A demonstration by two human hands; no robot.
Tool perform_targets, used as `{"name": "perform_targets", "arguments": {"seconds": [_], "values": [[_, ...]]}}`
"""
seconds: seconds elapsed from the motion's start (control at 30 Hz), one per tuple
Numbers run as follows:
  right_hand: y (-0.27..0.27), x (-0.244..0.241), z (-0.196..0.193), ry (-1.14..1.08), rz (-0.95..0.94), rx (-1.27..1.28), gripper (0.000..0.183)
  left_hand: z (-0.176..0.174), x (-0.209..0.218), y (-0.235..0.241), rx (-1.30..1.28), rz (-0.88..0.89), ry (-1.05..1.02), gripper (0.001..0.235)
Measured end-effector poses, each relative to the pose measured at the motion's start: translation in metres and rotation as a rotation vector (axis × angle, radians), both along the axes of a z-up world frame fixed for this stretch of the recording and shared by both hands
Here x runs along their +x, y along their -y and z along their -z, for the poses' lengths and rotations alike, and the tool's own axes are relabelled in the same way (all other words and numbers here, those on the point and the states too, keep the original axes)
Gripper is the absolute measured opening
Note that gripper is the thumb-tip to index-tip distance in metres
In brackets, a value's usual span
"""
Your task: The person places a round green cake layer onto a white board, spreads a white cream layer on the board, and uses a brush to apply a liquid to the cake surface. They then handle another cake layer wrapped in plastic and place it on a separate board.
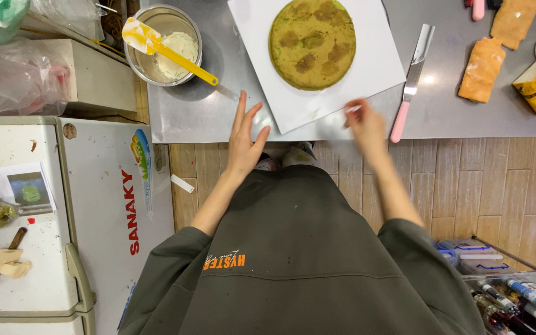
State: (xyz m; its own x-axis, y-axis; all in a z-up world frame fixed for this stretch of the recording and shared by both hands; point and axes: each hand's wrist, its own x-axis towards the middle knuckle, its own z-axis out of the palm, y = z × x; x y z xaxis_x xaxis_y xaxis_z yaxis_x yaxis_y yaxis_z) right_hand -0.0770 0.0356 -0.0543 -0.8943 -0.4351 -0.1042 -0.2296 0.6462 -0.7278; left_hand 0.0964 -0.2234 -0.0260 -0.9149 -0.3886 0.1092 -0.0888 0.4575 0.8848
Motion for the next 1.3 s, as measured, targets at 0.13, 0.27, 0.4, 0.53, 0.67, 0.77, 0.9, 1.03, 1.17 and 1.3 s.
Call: {"name": "perform_targets", "arguments": {"seconds": [0.13,0.27,0.4,0.53,0.67,0.77,0.9,1.03,1.17,1.3], "values": [[0.069,0.097,0.005,-0.096,-0.250,-0.180,0.014,-0.029,-0.002,0.020,-0.053,-0.036,-0.073,0.046],[0.111,0.136,0.002,-0.456,-0.831,-0.161,0.024,-0.056,-0.002,0.033,-0.053,-0.038,-0.093,0.044],[0.075,0.087,0.000,-0.560,-0.705,-0.319,0.034,-0.059,-0.003,0.042,-0.167,0.031,-0.063,0.043],[-0.023,-0.017,-0.006,-0.686,-0.245,-0.172,0.015,-0.034,-0.003,0.038,-0.127,0.020,0.024,0.044],[-0.073,-0.134,-0.001,-0.401,0.110,0.038,0.008,-0.002,-0.011,0.031,-0.162,0.125,0.050,0.048],[-0.066,-0.174,0.014,-0.342,0.069,-0.041,0.008,0.017,-0.028,0.033,-0.313,0.208,0.040,0.055],[-0.060,-0.180,0.008,-0.289,-0.021,0.051,0.008,0.034,-0.045,0.037,-0.490,0.245,0.116,0.067],[-0.063,-0.160,-0.019,-0.143,-0.094,0.228,0.009,0.043,-0.043,0.035,-0.536,0.266,0.199,0.079],[-0.082,-0.136,-0.043,0.076,-0.261,0.227,0.010,0.044,-0.037,0.031,-0.548,0.283,0.252,0.083],[-0.084,-0.136,-0.047,-0.107,-0.046,0.097,0.012,0.042,-0.038,0.032,-0.529,0.283,0.222,0.085]]}}
